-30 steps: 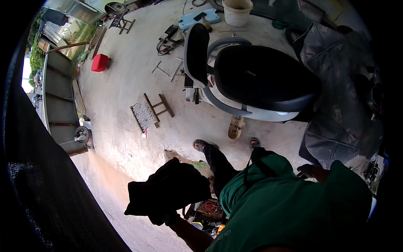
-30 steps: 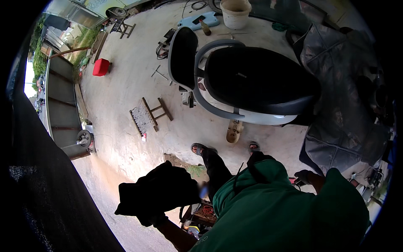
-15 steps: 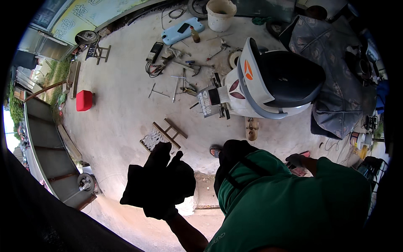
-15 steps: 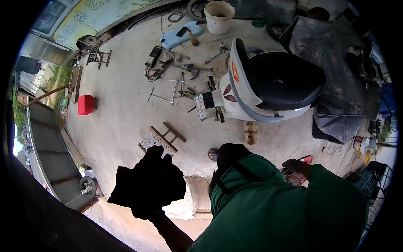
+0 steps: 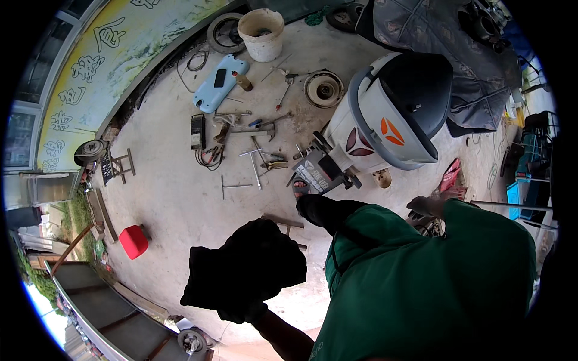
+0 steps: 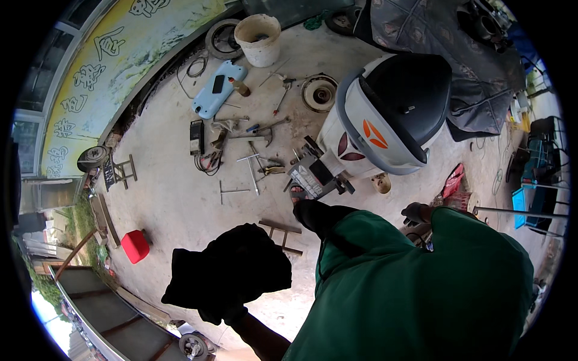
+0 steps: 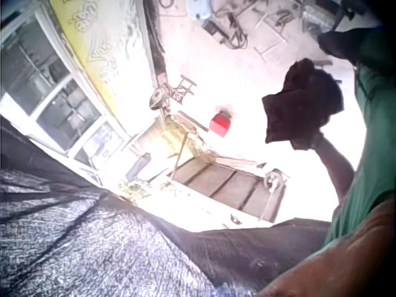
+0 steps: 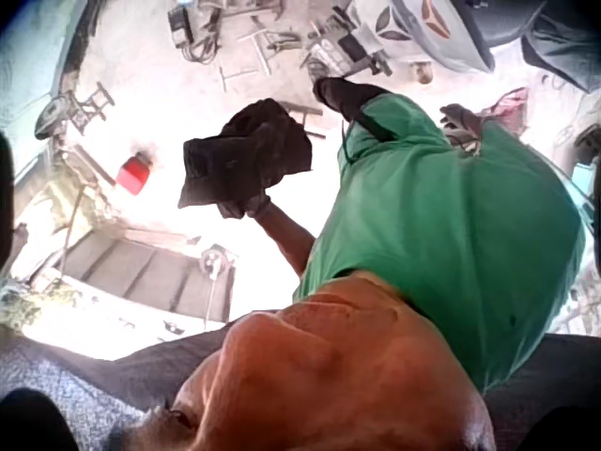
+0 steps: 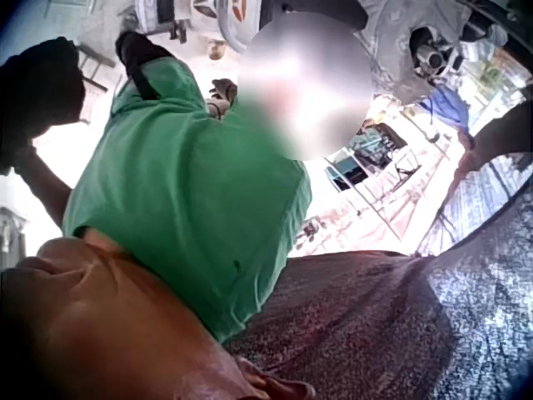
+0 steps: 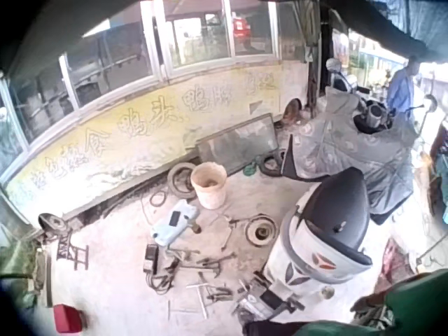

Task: The person removes the rear wheel of a white scooter, cleans the hub and brake components with a cloth, and uses a screwdriver to scrape debris. The person then reassembles the wheel and cleans the surrounding area.

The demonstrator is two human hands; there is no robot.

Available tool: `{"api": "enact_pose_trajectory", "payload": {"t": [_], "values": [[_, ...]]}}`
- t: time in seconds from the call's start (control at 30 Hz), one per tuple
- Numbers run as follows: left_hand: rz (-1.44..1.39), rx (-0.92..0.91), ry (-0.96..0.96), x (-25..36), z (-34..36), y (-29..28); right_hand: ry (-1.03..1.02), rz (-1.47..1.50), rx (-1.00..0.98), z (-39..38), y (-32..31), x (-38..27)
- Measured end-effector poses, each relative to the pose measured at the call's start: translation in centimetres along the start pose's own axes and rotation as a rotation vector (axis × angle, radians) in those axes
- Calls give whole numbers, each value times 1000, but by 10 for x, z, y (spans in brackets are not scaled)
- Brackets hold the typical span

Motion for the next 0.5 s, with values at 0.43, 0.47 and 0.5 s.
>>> {"api": "enact_pose_trajectory", "payload": {"t": [0.43,0.47,0.5], "values": [[-132,-64,454,-21,274,155,14,725,-37,-66,130,-89],[-104,-101,530,-35,280,167,28,766,-44,-65,145,-93],[-82,-135,607,-50,287,180,32,844,-50,-69,158,-100]]}}
Point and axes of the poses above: each hand's wrist, its own z-axis towards the middle knuckle, its own y-axis out of the palm, x = y × z, the point moved 9 cm from there along z, towards the middle knuckle, and after that the axes turned 4 degrees about y, right-handed, at the moved point
